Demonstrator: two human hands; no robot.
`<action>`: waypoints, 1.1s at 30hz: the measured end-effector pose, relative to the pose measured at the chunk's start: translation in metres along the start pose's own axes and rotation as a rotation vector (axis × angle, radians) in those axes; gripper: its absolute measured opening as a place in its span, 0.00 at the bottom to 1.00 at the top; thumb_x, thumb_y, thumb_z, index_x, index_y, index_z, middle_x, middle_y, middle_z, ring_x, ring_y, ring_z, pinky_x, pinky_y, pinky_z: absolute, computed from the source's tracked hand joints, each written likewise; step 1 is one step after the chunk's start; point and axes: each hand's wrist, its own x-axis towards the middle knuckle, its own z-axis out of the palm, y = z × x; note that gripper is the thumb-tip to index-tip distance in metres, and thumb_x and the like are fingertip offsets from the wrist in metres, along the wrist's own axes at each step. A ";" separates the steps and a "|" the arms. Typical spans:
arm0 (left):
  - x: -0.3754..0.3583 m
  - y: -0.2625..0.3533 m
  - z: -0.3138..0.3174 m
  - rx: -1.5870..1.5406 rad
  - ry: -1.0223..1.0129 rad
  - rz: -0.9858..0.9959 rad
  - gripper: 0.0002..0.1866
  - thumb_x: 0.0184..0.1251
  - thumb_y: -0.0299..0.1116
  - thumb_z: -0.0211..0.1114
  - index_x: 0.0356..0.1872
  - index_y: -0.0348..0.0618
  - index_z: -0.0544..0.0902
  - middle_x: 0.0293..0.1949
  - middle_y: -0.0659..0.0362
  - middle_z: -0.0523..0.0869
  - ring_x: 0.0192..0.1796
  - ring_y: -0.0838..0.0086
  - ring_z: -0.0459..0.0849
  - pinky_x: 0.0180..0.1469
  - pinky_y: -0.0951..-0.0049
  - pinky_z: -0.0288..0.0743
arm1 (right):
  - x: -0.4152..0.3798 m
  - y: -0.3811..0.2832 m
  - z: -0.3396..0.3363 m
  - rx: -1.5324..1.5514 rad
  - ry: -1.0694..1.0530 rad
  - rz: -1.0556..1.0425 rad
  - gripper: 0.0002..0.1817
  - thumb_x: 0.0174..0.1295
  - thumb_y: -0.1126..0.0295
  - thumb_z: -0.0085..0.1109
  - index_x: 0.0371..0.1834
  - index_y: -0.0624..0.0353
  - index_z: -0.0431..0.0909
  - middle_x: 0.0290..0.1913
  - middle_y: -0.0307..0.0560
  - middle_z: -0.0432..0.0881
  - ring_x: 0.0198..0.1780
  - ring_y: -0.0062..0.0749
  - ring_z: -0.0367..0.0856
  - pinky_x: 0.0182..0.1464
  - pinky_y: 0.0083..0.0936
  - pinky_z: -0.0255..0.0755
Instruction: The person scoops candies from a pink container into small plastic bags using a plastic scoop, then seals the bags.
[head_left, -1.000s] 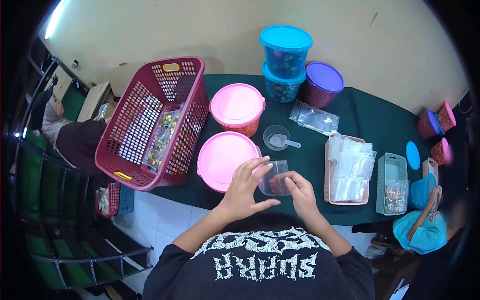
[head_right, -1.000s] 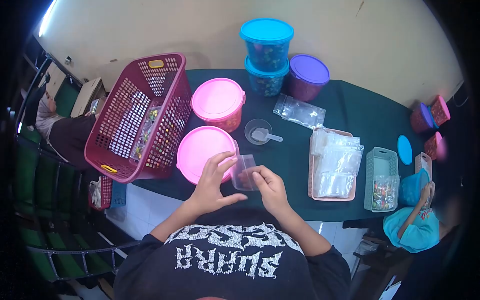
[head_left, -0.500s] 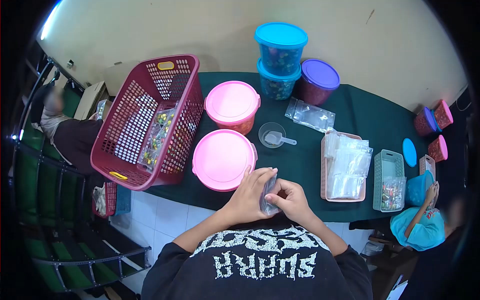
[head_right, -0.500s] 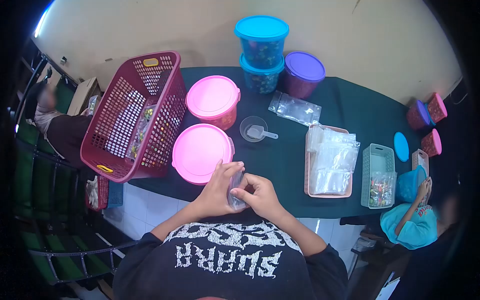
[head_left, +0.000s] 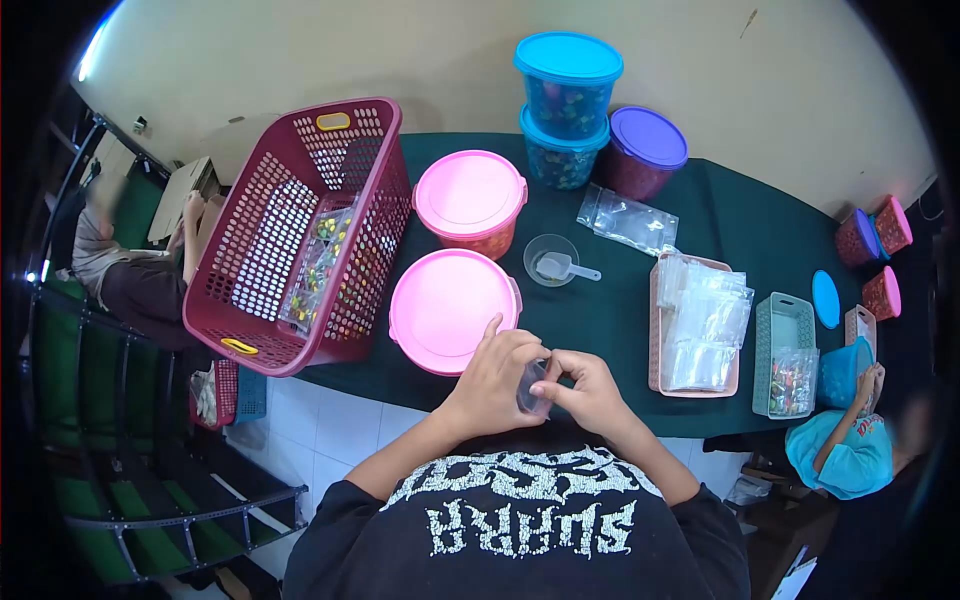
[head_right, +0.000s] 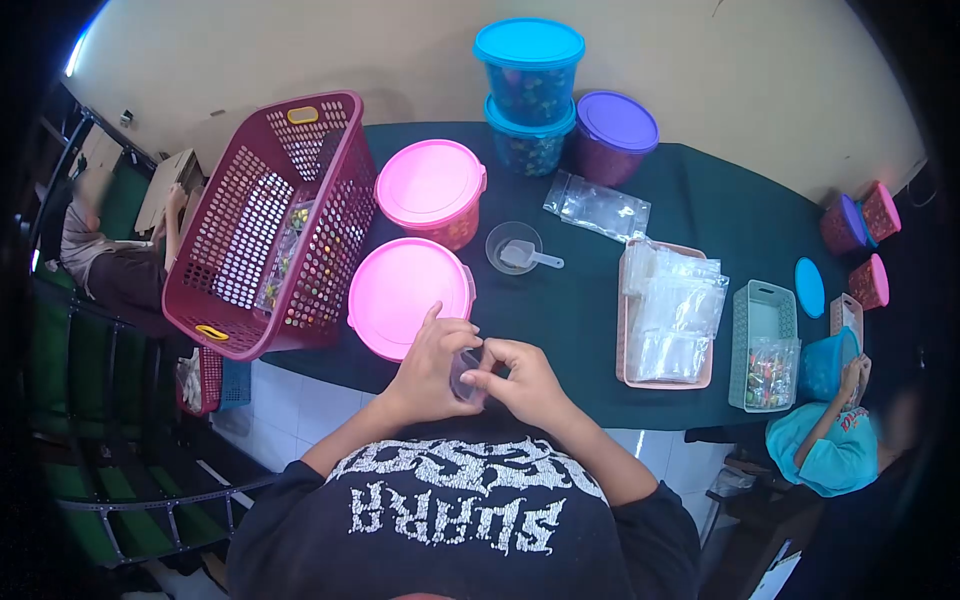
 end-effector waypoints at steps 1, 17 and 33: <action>0.001 -0.001 -0.004 -0.025 0.007 -0.007 0.40 0.35 0.35 0.77 0.55 0.48 0.67 0.50 0.55 0.73 0.56 0.58 0.74 0.69 0.39 0.51 | 0.003 0.004 0.001 0.140 0.002 0.018 0.13 0.57 0.68 0.67 0.23 0.62 0.73 0.22 0.40 0.78 0.27 0.17 0.76 0.30 0.18 0.67; -0.015 -0.023 -0.042 -0.034 0.013 -0.006 0.46 0.37 0.32 0.75 0.64 0.43 0.62 0.61 0.51 0.70 0.61 0.55 0.71 0.68 0.46 0.60 | 0.037 -0.031 0.048 -0.663 0.170 -0.290 0.28 0.44 0.66 0.70 0.47 0.60 0.68 0.41 0.48 0.74 0.43 0.41 0.74 0.47 0.36 0.68; -0.066 -0.086 -0.137 -0.216 0.123 -0.165 0.28 0.40 0.22 0.70 0.49 0.40 0.76 0.39 0.53 0.81 0.42 0.63 0.82 0.47 0.67 0.75 | 0.051 0.049 0.084 -1.059 -0.070 -0.333 0.13 0.52 0.64 0.67 0.41 0.49 0.79 0.45 0.34 0.80 0.51 0.32 0.74 0.57 0.39 0.60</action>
